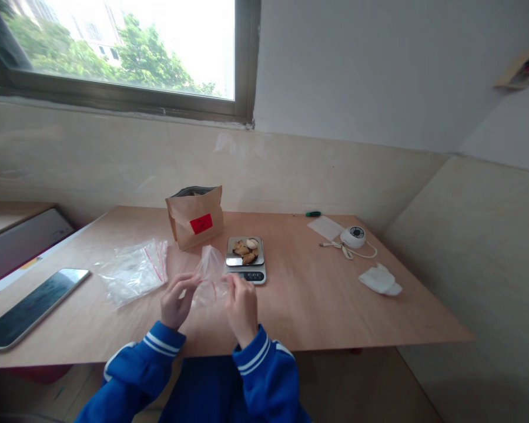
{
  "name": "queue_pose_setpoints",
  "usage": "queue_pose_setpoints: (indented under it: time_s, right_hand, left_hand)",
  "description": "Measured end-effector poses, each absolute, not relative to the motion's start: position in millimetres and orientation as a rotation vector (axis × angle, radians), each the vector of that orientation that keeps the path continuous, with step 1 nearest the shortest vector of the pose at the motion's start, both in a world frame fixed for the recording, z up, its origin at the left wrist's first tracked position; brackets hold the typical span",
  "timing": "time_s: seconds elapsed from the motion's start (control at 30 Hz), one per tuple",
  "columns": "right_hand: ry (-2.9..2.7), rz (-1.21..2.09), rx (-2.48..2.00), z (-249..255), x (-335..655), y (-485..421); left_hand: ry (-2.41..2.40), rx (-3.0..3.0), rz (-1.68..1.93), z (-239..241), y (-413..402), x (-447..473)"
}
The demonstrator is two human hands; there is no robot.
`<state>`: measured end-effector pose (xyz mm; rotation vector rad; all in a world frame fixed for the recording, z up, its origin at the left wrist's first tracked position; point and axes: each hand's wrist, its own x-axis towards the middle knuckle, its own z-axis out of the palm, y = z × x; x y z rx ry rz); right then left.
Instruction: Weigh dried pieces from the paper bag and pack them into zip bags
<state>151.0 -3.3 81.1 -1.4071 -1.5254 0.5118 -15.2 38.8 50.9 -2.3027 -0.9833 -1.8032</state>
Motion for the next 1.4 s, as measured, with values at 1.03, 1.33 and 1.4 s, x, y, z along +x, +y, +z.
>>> queue_pose_setpoints:
  time_s: [1.03, 1.33, 1.4]
  right_hand:
    - [-2.050, -0.032, -1.627, 54.8, 230.8, 86.2]
    - [-1.992, 0.128, -1.589, 52.3, 233.9, 85.6]
    - [-1.833, 0.214, -1.527, 58.1, 232.9, 84.5]
  left_hand:
    - [-1.032, -1.976, -2.082, 2.2, 91.0, 6.9]
    - [-1.042, -1.986, -2.059, 5.9, 90.2, 7.1]
    - [-1.043, -1.981, -2.068, 4.4, 91.0, 6.9]
